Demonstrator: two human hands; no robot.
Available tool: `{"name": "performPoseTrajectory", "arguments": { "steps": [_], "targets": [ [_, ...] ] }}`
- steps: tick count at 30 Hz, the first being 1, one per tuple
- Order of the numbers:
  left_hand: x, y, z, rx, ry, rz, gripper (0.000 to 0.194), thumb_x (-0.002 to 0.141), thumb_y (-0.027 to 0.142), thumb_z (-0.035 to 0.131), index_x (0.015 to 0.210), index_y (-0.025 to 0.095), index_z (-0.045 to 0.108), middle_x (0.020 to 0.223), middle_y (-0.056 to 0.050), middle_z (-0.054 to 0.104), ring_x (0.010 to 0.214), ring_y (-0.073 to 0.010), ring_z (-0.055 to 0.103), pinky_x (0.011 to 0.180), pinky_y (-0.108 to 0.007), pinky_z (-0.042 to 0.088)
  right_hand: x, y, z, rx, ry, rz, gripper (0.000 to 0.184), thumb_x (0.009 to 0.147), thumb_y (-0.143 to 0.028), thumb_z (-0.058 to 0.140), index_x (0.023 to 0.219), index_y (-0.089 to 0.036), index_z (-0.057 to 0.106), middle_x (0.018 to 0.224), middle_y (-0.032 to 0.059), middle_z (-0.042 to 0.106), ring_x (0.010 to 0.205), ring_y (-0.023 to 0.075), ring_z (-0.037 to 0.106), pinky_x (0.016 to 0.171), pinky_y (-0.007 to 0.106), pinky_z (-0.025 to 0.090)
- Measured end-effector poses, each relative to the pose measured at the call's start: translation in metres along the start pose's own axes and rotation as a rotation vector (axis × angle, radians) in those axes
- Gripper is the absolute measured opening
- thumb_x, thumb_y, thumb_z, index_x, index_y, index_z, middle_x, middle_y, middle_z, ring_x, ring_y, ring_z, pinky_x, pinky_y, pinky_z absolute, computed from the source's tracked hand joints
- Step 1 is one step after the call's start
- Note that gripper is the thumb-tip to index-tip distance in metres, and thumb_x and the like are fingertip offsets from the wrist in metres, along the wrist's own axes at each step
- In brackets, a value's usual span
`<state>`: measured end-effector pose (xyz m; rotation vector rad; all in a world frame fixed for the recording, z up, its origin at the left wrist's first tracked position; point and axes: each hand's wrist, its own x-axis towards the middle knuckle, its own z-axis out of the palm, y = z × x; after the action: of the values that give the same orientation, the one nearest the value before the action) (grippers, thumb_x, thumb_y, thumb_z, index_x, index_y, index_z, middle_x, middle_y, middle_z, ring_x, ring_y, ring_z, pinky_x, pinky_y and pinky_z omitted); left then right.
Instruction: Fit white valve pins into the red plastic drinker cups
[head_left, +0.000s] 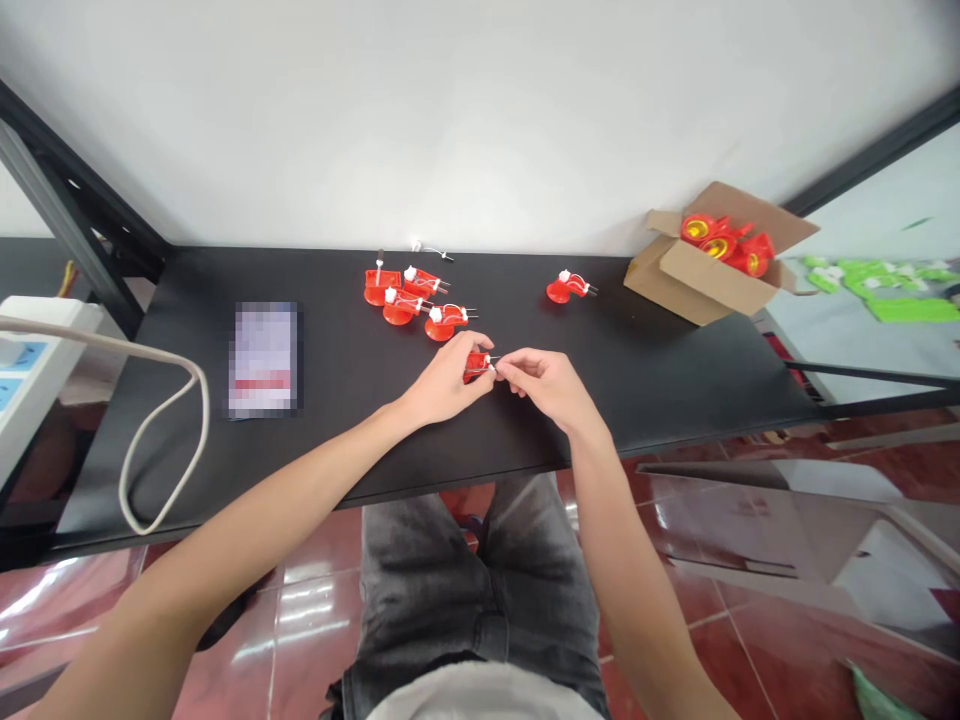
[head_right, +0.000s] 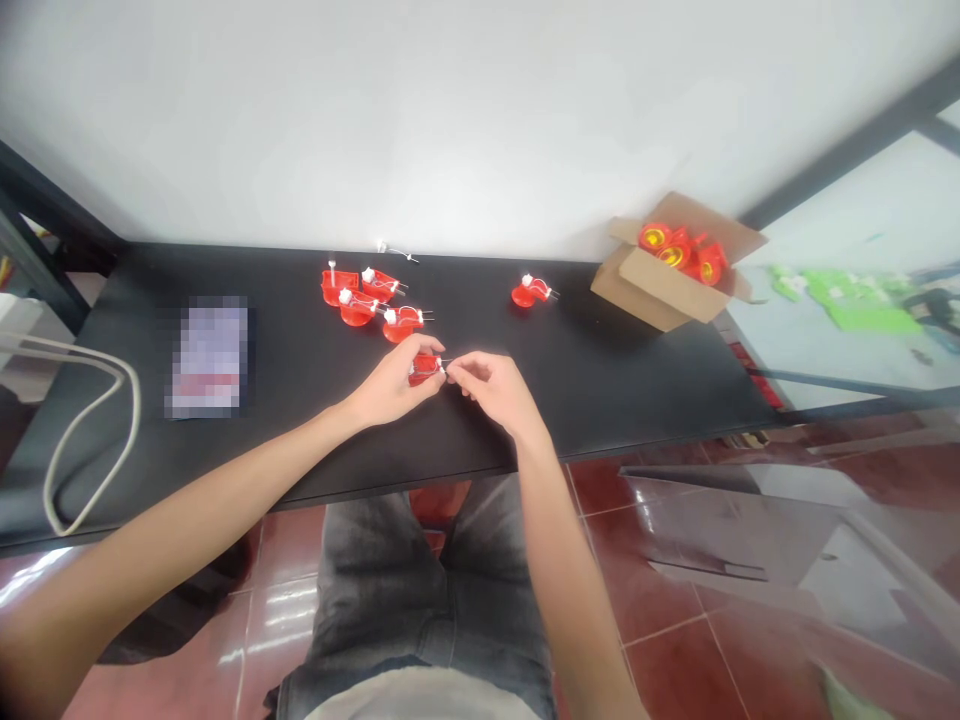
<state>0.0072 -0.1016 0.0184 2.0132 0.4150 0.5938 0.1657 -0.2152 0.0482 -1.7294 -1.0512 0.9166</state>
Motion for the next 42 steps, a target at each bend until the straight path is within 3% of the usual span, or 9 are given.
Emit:
{"name": "performPoseTrajectory", "arguments": {
  "steps": [15,26,30,36,42],
  "targets": [
    [-0.002,-0.003,0.002,-0.055,0.048,0.058,0.02,0.095,0.027,0.055,0.113,0.018,0.051,0.105,-0.008,0.06,0.099,-0.0193,0.059,0.088,-0.036,0.051,0.001,-0.015,0.004,-0.051,0.033,0.058,0.023,0.079,-0.038,0.073,0.081,-0.015,0.075,0.072,0.0046,0.071,0.058,0.0116,0.056,0.056,0.027,0.046],
    [-0.001,0.003,0.001,-0.211,0.042,0.005,0.017,0.092,0.02,0.057,0.108,0.019,0.05,0.093,-0.002,0.058,0.083,-0.0133,0.059,0.079,-0.029,0.05,0.001,-0.022,0.005,-0.182,0.076,0.079,0.017,0.079,-0.033,0.071,0.082,-0.017,0.074,0.071,0.0025,0.071,0.056,0.0119,0.058,0.057,0.028,0.047],
    [0.002,0.006,0.001,-0.329,0.045,-0.056,0.016,0.09,0.018,0.058,0.104,0.018,0.049,0.087,0.001,0.056,0.077,-0.0112,0.059,0.076,-0.026,0.05,-0.001,-0.019,0.009,-0.147,0.118,0.045,0.018,0.079,-0.035,0.074,0.08,-0.019,0.066,0.067,0.0002,0.069,0.055,0.0121,0.058,0.054,0.027,0.047],
    [0.003,0.008,-0.002,-0.424,0.043,-0.098,0.017,0.088,0.016,0.06,0.101,0.019,0.05,0.083,0.003,0.053,0.071,-0.0091,0.057,0.069,-0.024,0.048,-0.002,-0.012,0.014,-0.008,0.182,0.02,0.039,0.075,-0.036,0.079,0.079,-0.024,0.042,0.075,-0.0009,0.072,0.053,0.011,0.058,0.048,0.024,0.045],
    [0.002,0.007,-0.003,-0.386,0.066,-0.089,0.017,0.087,0.019,0.061,0.102,0.019,0.052,0.084,0.003,0.05,0.072,-0.0092,0.053,0.069,-0.024,0.047,-0.001,-0.007,0.014,0.051,0.14,-0.014,0.043,0.076,-0.044,0.079,0.08,-0.024,0.041,0.076,-0.0015,0.07,0.055,0.0108,0.057,0.05,0.024,0.045]
  ]
}}
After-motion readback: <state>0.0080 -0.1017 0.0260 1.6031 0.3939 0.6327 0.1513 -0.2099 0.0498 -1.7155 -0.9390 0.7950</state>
